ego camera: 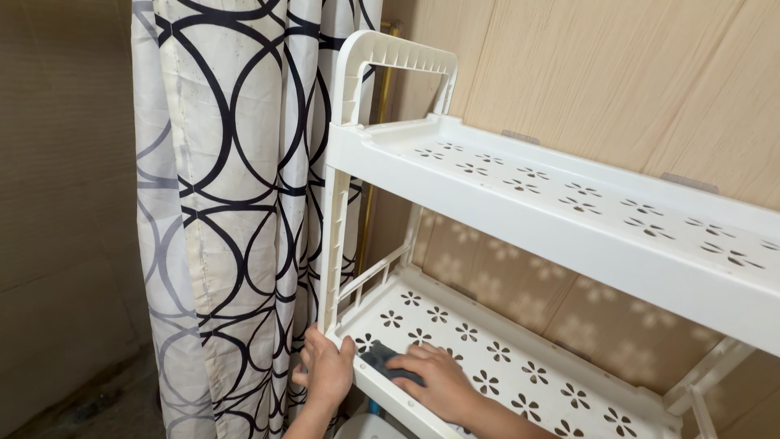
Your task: The person wipes the surfaces of a white plastic bathroom shelf with a grey cloth. They repeatedly dip the cloth into a white bucket of water, wring it out, and wipe the top and lower shelves of the unit.
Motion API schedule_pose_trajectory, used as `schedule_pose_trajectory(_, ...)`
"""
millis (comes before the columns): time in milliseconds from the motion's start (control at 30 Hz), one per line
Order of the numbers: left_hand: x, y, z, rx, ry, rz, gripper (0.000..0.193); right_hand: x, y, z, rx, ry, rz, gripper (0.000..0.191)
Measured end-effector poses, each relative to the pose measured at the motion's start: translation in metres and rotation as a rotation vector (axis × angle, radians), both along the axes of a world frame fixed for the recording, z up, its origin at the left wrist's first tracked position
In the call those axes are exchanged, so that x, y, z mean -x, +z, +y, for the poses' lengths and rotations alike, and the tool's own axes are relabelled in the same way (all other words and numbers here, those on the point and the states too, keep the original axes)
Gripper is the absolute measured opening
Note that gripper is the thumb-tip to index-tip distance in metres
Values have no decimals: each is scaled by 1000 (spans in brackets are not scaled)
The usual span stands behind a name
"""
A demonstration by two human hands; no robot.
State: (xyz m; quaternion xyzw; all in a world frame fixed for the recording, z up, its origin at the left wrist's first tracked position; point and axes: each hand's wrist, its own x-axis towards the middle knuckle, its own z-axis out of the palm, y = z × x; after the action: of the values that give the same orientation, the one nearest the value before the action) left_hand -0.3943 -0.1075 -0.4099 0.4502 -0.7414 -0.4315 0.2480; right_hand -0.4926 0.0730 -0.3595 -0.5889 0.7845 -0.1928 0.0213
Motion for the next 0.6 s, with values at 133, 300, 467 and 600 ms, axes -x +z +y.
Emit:
schedule_pose_trajectory(133,2,-3,-1,10,19,4,72,2,-3,-56,86,51,46,25)
schedule_pose_trajectory(300,6,-11,-3,64,30,25,72,27,-18,-90,136,-27,92,22)
schedule_pose_trajectory(467,10,-16,-6,55,18,31,74,84,-19,-87,190,-318,254,21)
schedule_pose_trajectory(600,12,-15,-9,-5,-11,-6,75,112,-11,-81,124,-605,251,25)
